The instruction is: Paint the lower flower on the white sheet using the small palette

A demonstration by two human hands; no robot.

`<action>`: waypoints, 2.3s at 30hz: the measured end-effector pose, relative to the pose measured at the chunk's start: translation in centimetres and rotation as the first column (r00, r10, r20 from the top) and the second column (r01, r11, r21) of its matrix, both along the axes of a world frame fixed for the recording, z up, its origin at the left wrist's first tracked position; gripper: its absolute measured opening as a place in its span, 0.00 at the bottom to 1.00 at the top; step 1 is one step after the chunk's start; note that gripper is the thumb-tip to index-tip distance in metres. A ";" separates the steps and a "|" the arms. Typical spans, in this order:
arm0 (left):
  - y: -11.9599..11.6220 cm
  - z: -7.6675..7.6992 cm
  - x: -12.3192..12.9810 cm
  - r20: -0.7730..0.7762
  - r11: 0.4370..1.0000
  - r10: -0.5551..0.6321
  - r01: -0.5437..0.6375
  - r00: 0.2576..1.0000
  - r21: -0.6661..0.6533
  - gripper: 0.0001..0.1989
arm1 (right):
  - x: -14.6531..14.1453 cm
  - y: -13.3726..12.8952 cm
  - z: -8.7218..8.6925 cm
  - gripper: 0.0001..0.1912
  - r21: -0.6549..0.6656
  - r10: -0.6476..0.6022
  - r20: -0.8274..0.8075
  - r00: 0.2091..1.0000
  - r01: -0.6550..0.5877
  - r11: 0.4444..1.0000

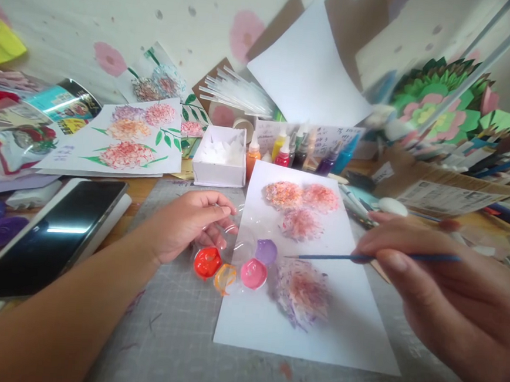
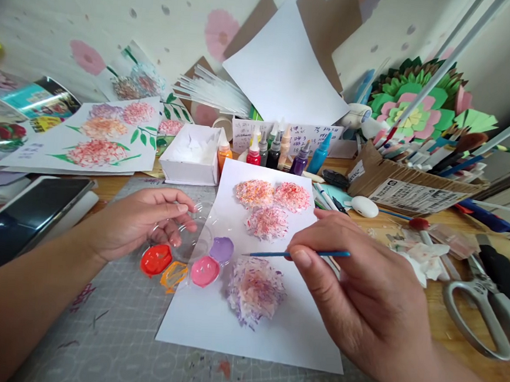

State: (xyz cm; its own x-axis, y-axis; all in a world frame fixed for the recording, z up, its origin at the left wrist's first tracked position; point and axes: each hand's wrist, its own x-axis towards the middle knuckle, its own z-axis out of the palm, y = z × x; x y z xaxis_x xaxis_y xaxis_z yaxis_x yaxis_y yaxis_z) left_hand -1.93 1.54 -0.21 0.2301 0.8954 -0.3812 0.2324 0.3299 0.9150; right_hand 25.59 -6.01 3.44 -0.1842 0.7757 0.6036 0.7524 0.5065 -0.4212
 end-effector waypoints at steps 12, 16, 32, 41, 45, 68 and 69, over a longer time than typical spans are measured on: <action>-0.1 0.1 0.0 0.004 1.000 -0.010 0.010 1.000 0.004 0.10 | 0.0 -0.6 -0.5 0.06 0.011 0.032 -0.029 0.999 -0.032 0.999; -0.2 0.2 0.1 0.029 1.000 -0.024 0.025 0.999 -0.006 0.10 | -0.1 -0.6 -0.4 0.06 0.036 -0.003 -0.131 0.991 0.008 0.999; -0.1 0.3 0.2 0.014 1.000 -0.001 0.002 1.000 -0.010 0.10 | 0.1 -0.2 -0.1 0.07 -0.039 -0.001 -0.048 0.999 -0.001 0.999; -0.2 0.3 0.1 0.016 1.000 -0.005 0.005 1.000 0.002 0.09 | 0.1 -0.5 -0.2 0.07 -0.029 -0.075 -0.058 0.996 0.073 0.997; -0.2 0.3 0.1 0.011 1.000 -0.006 0.005 1.000 0.005 0.09 | -0.2 -0.6 -0.2 0.08 -0.049 -0.054 -0.018 0.998 0.053 0.997; -0.2 0.5 0.5 0.002 1.000 -0.011 0.011 1.000 0.016 0.05 | 0.6 -1.0 -0.4 0.06 -0.049 0.095 -0.010 0.995 -0.095 0.994; -0.2 0.6 0.5 0.001 1.000 -0.010 0.010 1.000 0.016 0.05 | 0.6 -1.1 -0.4 0.06 -0.042 0.122 -0.023 0.992 -0.123 0.992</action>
